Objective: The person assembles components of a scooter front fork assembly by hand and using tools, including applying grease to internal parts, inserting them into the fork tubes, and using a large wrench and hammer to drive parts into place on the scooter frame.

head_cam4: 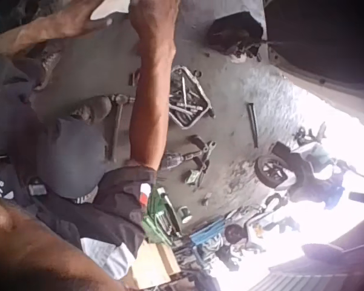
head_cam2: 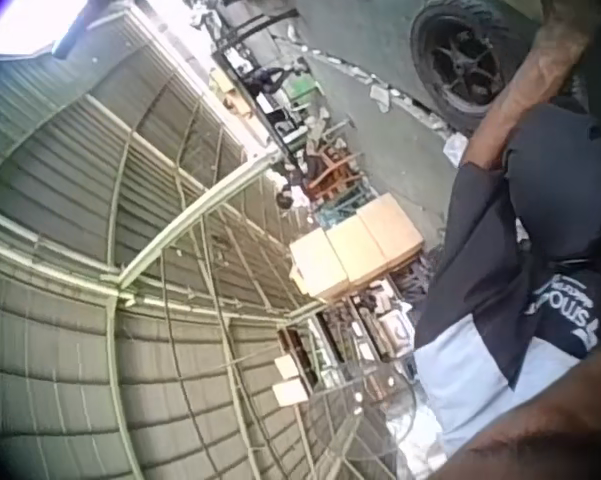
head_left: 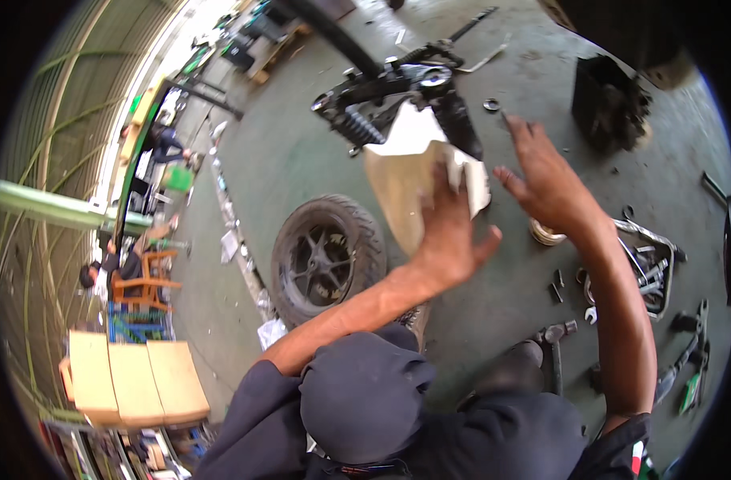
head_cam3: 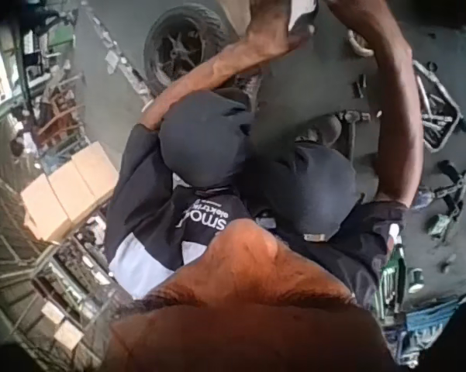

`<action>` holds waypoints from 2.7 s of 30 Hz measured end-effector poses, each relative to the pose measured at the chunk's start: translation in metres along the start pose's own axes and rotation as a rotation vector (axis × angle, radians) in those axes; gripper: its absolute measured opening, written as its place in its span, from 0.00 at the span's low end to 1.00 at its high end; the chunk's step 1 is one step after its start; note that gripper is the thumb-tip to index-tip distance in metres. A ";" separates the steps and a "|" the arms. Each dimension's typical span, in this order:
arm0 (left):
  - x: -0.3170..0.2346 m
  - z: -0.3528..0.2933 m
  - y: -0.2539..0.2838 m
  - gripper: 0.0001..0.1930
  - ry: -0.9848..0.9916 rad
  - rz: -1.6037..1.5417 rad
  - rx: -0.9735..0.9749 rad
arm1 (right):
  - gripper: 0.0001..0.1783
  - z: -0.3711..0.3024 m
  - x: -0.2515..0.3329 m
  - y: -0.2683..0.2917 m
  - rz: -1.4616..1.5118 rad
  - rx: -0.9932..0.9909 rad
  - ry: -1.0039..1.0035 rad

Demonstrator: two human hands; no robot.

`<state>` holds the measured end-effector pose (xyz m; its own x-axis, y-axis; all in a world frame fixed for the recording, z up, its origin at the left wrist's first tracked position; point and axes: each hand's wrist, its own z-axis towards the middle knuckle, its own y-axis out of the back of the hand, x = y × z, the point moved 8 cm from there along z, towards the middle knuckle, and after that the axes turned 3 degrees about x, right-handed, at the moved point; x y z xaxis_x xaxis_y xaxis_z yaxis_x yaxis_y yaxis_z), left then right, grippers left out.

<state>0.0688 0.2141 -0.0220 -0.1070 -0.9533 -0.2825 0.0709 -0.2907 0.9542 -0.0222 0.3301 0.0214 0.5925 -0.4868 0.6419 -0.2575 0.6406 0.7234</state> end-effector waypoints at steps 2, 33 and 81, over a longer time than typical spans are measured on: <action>-0.012 -0.020 -0.007 0.47 -0.036 0.013 0.207 | 0.37 0.026 0.003 -0.016 0.098 -0.027 0.043; 0.279 -0.060 -0.117 0.11 0.087 -0.187 0.683 | 0.28 -0.089 -0.044 -0.171 -0.126 0.697 -0.571; -0.024 -0.029 -0.071 0.29 -0.446 -0.603 0.607 | 0.11 -0.181 0.005 -0.080 0.280 -0.058 -0.385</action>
<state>0.0947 0.2550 -0.0859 -0.3336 -0.5025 -0.7976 -0.6311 -0.5095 0.5849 0.1400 0.3838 -0.0793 0.1774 -0.4682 0.8656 -0.3170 0.8055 0.5007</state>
